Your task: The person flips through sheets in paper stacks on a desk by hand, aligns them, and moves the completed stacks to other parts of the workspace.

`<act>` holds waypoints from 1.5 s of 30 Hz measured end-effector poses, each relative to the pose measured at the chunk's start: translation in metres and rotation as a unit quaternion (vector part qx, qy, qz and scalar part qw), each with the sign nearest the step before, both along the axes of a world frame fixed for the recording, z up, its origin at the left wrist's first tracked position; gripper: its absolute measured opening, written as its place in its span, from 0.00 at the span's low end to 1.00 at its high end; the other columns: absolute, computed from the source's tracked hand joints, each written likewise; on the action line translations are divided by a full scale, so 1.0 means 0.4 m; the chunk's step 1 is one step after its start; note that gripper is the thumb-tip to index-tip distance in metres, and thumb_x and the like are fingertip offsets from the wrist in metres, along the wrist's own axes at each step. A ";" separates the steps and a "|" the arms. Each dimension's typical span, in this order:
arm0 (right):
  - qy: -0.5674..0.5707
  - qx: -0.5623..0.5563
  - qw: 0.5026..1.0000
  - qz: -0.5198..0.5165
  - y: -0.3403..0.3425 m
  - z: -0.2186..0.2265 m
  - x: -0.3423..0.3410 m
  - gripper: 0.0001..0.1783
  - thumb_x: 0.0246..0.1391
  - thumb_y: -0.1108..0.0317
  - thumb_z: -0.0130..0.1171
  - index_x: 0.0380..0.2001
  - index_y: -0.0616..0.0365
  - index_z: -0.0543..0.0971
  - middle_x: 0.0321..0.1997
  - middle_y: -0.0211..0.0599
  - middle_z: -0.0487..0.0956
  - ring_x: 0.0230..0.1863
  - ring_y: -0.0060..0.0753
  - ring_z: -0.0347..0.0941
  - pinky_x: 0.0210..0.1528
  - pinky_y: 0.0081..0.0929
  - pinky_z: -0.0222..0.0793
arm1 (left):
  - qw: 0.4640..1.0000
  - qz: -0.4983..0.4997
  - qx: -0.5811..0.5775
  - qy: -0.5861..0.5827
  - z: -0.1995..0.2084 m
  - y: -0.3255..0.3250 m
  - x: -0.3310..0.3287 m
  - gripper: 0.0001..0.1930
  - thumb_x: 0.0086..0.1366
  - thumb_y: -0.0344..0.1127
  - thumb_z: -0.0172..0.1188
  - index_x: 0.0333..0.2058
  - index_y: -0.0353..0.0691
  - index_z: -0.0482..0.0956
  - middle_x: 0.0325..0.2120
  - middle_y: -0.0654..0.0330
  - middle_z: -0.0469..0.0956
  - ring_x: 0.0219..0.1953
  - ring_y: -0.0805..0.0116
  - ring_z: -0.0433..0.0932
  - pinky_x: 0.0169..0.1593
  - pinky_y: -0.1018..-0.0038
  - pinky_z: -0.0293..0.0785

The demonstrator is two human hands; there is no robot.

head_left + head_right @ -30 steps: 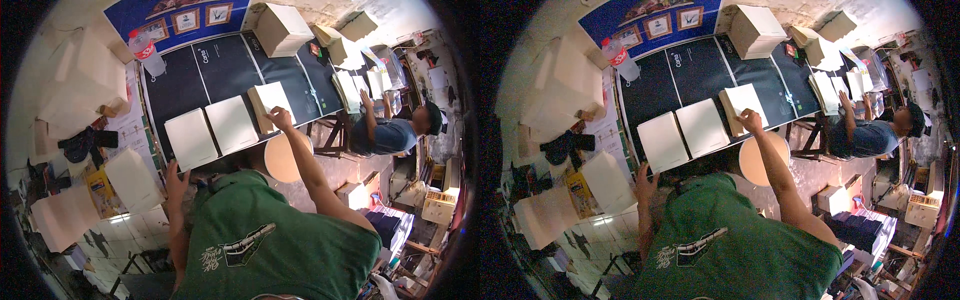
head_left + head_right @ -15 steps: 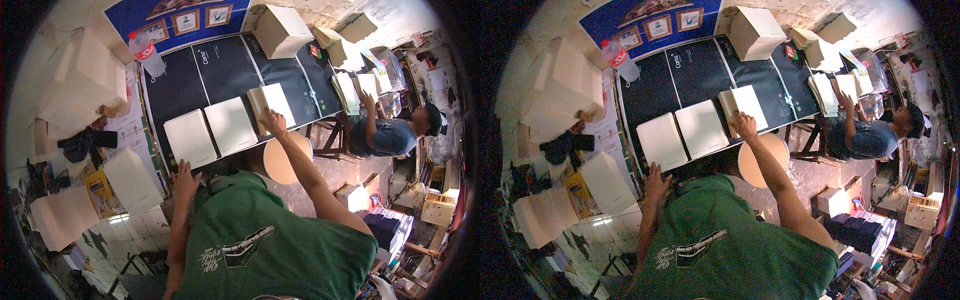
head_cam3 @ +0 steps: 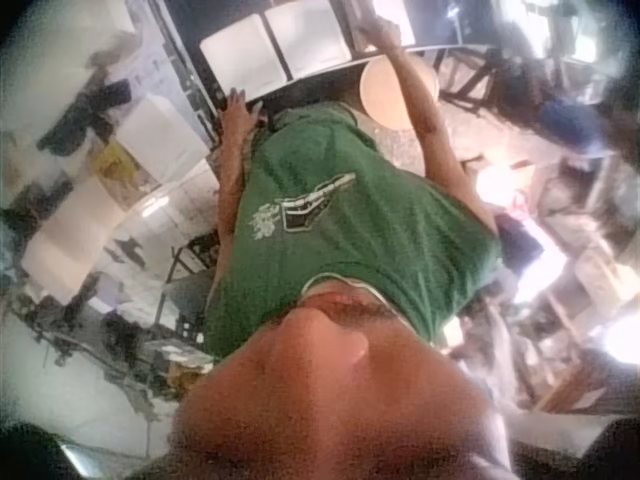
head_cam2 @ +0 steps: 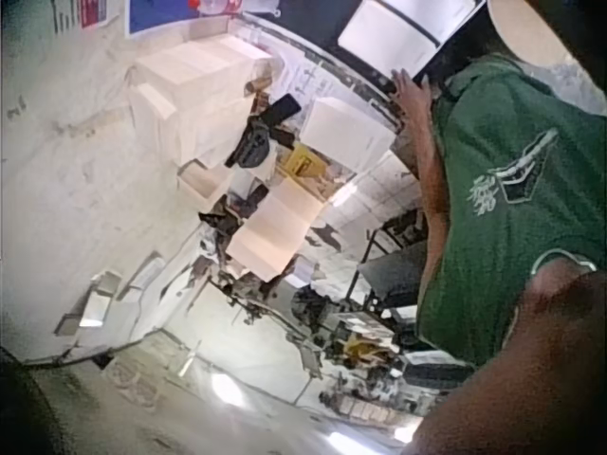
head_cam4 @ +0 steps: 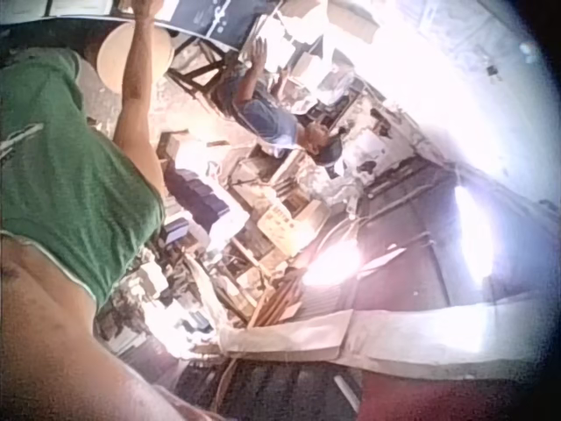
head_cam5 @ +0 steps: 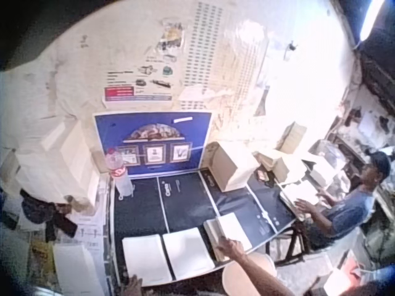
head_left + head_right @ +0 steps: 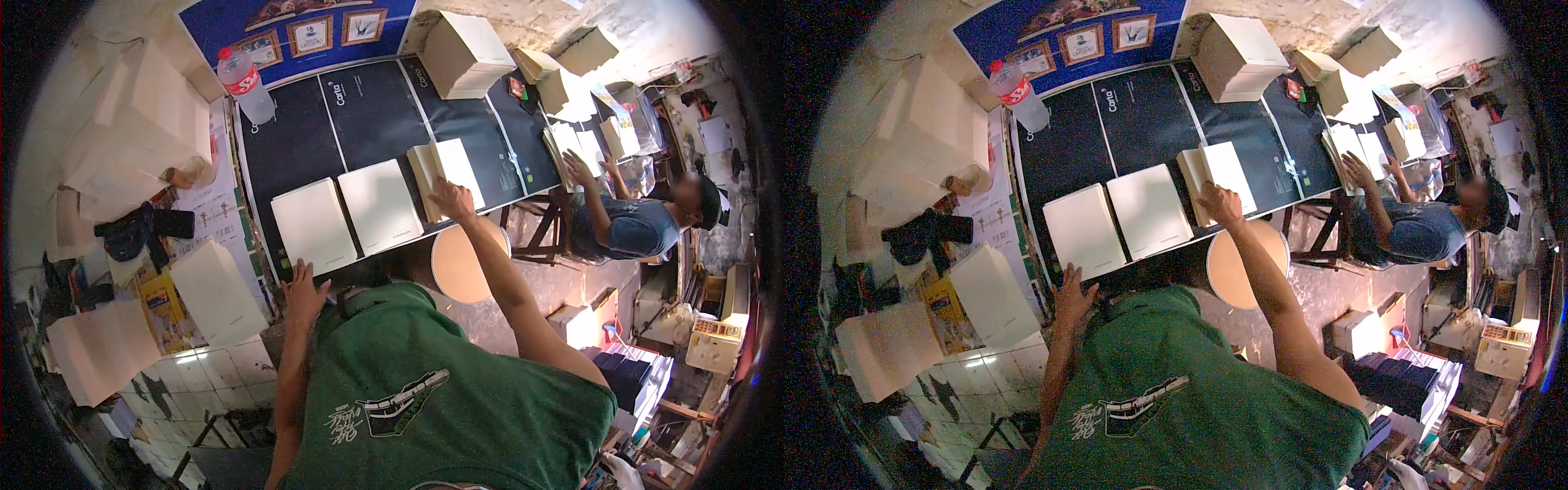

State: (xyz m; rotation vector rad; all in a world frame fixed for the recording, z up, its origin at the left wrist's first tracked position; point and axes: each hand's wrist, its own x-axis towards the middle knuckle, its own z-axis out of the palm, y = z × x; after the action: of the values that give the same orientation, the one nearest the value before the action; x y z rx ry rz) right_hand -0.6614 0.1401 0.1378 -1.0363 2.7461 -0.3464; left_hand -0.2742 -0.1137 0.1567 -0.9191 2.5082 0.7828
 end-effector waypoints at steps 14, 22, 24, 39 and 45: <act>0.146 -0.042 0.988 0.020 0.002 -0.074 0.038 0.28 0.50 0.62 0.65 0.56 0.56 0.74 0.41 0.49 0.79 0.36 0.55 0.79 0.36 0.45 0.76 | 1.000 0.000 -0.001 -0.006 -0.001 0.005 -0.003 0.37 0.67 0.58 0.53 0.67 0.40 0.60 0.72 0.53 0.47 0.74 0.57 0.46 0.69 0.38 0.43; 0.116 -0.071 0.991 0.014 -0.009 -0.051 0.029 0.23 0.49 0.55 0.68 0.44 0.54 0.74 0.33 0.44 0.81 0.31 0.53 0.80 0.33 0.45 0.76 | 1.000 0.012 0.004 0.000 -0.008 0.005 0.004 0.37 0.67 0.57 0.54 0.68 0.41 0.59 0.73 0.54 0.46 0.74 0.58 0.45 0.70 0.38 0.42; 0.122 -0.084 0.989 0.020 -0.008 -0.044 0.027 0.22 0.49 0.55 0.68 0.41 0.54 0.73 0.31 0.43 0.81 0.30 0.53 0.80 0.32 0.46 0.75 | 1.000 0.015 0.009 -0.004 -0.003 0.006 0.001 0.38 0.67 0.57 0.54 0.68 0.41 0.59 0.73 0.55 0.46 0.74 0.59 0.45 0.70 0.38 0.41; 0.171 -0.101 0.978 0.057 -0.013 -0.046 0.053 0.41 0.47 0.74 0.59 0.67 0.55 0.62 0.36 0.52 0.82 0.30 0.58 0.79 0.34 0.49 0.76 | 0.985 0.028 -0.010 0.168 -0.045 0.003 -0.081 0.34 0.64 0.53 0.60 0.63 0.39 0.66 0.66 0.45 0.61 0.70 0.49 0.56 0.69 0.42 0.48; 0.145 -0.119 0.982 -0.032 0.023 -0.025 0.042 0.37 0.49 0.75 0.56 0.65 0.61 0.63 0.29 0.53 0.80 0.31 0.57 0.76 0.34 0.49 0.74 | 0.927 -0.248 -0.133 0.246 -0.004 0.096 -0.287 0.37 0.58 0.48 0.66 0.63 0.41 0.65 0.65 0.49 0.63 0.70 0.52 0.55 0.71 0.46 0.45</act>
State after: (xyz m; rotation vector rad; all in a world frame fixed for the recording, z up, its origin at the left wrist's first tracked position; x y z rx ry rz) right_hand -0.6447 0.1493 0.1279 -1.1373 3.0606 -0.5897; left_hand -0.3892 -0.0752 0.1550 -0.1171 3.1462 0.5579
